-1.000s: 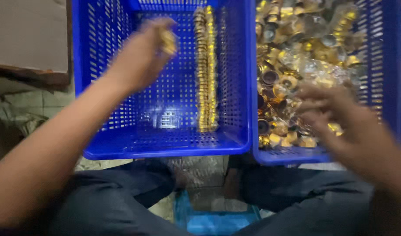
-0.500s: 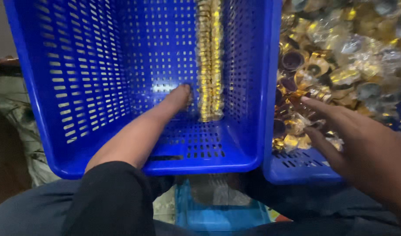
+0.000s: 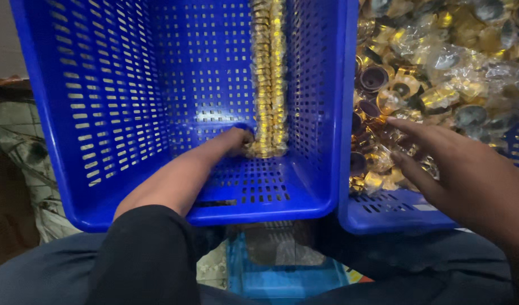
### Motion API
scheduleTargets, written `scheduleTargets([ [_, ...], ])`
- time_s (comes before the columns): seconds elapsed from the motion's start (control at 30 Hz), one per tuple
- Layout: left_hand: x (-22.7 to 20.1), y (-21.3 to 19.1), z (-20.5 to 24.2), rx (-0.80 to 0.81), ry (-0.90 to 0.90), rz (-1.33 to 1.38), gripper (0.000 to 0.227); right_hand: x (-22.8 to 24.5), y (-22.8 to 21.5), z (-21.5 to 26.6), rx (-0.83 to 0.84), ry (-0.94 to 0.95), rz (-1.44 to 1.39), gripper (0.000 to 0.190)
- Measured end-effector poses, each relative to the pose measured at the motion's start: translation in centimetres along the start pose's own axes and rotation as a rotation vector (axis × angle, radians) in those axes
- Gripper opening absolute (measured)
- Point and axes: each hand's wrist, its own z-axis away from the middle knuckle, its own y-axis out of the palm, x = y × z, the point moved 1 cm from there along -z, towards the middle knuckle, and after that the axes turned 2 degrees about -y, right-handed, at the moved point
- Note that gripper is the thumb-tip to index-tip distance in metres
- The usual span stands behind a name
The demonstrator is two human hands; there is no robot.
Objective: The person sits on a low stool and repeatedly picks gold-colored plastic caps from a right basket, unwraps them, and stacks them in a left basket. The person handles the caps one at a time, occasionally adjusting the growing stack.
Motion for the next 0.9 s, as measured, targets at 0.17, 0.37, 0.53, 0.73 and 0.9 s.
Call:
scheduleTargets([
  [0.17, -2.3, -2.8, 0.7, 0.038, -0.019, -0.144, 0.042, 0.4, -0.7, -0.2, 0.065, 0.048, -0.029, 0.064],
  [0.37, -0.3, -2.7, -0.9, -0.067, 0.158, -0.302, 0.042, -3.3, -0.9, -1.0, -0.055, 0.11, -0.156, 0.061],
  [0.53, -6.6, -7.7, 0.8, -0.031, -0.115, -0.254, 0.048, -9.8, 0.6, -1.7, -0.223, 0.16, -0.241, 0.05],
  [0.73, -22.5, -19.1, 12.7, -0.181, -0.16, -0.273, 0.047, -19.7, 7.5, -5.3, -0.117, 0.161, -0.344, 0.039],
  [0.9, -37.4, -24.0, 27.2, -0.356, 0.087, -0.021, 0.037, -26.9, 18.3, -14.1, -0.07, 0.438, -0.089, 0.04],
])
